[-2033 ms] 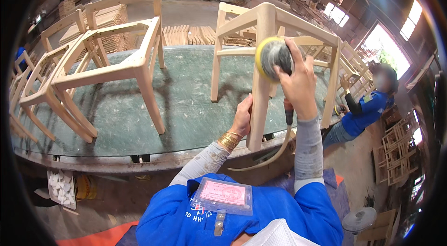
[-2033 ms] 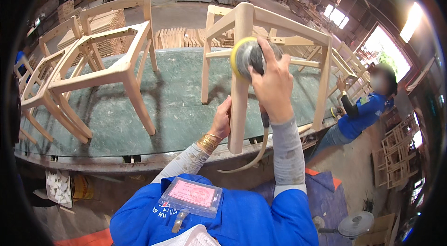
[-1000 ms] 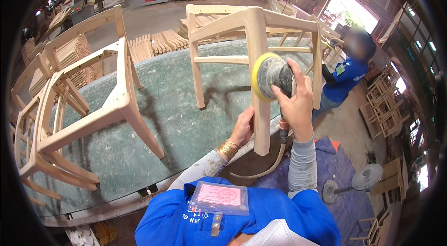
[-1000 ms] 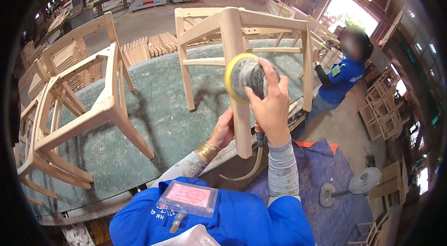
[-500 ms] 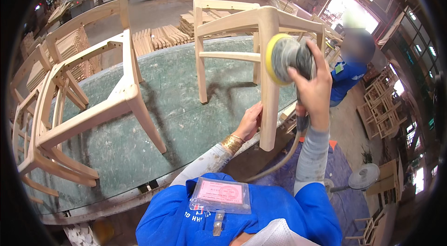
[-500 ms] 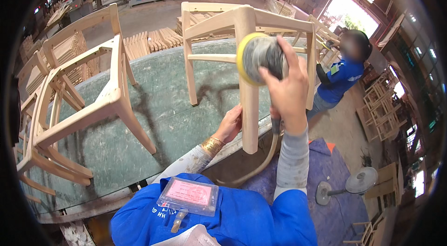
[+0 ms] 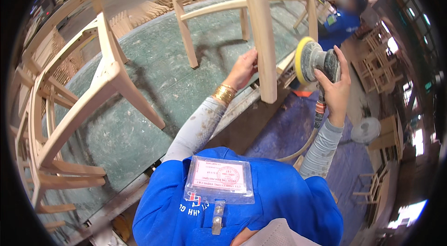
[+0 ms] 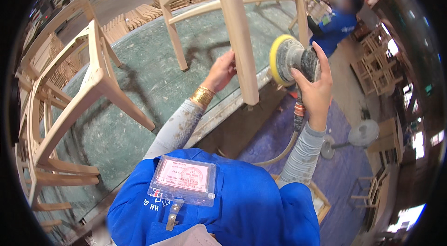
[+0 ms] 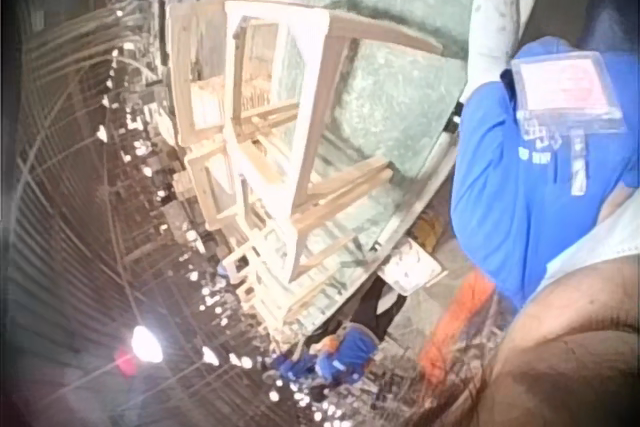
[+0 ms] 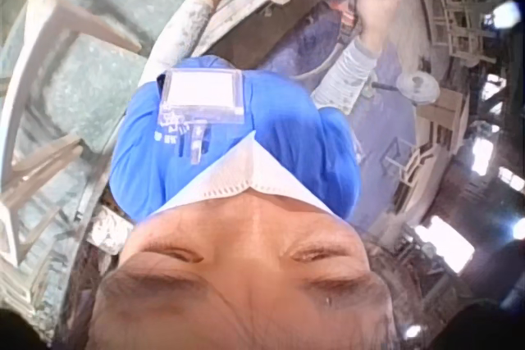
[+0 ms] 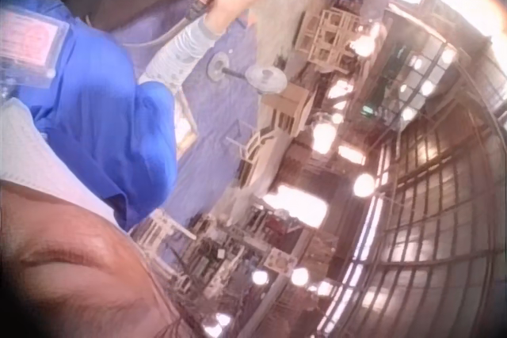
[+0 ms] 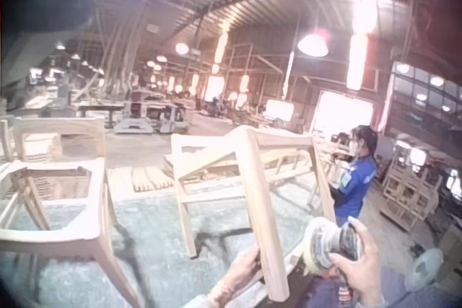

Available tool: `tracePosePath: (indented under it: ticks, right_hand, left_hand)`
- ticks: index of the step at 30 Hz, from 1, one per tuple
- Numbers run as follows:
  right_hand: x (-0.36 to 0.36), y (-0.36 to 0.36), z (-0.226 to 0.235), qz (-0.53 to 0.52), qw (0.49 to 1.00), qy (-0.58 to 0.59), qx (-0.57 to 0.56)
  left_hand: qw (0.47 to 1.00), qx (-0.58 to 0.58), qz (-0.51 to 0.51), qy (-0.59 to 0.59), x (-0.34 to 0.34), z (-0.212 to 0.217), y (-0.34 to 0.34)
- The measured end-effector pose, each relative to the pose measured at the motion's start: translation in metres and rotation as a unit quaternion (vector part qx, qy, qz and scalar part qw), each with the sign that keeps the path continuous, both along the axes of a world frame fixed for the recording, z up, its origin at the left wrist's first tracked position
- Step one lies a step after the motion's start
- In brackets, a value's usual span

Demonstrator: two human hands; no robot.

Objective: The person uses a handheld orbital sander to smooth the surfaces of wooden chair frames on a workbench. They reposition the chair multiple times to access different legs and rails, then move the finished chair aside and bring a new one into position.

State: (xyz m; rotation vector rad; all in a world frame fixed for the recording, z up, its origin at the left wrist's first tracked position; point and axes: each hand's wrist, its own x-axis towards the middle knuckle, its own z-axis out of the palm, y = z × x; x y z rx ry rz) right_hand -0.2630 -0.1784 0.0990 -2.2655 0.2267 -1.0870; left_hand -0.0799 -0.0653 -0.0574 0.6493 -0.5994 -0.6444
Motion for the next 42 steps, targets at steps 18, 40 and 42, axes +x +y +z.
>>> tracePosePath:
  ticks: [18,40,42]
  right_hand:
    - [-0.072,0.026,-0.117,-0.077,0.994,0.074,0.013]
    - [0.071,0.122,-0.269,0.197,0.87,0.436,-0.122]
    - [0.066,0.127,-0.265,0.203,0.877,0.419,-0.121]
  left_hand:
    - [1.0,0.012,-0.02,-0.01,0.025,0.027,0.011]
    - [0.999,0.014,-0.044,-0.012,0.035,0.038,0.018]
    - [0.997,0.061,-0.014,-0.048,0.047,0.046,0.024]
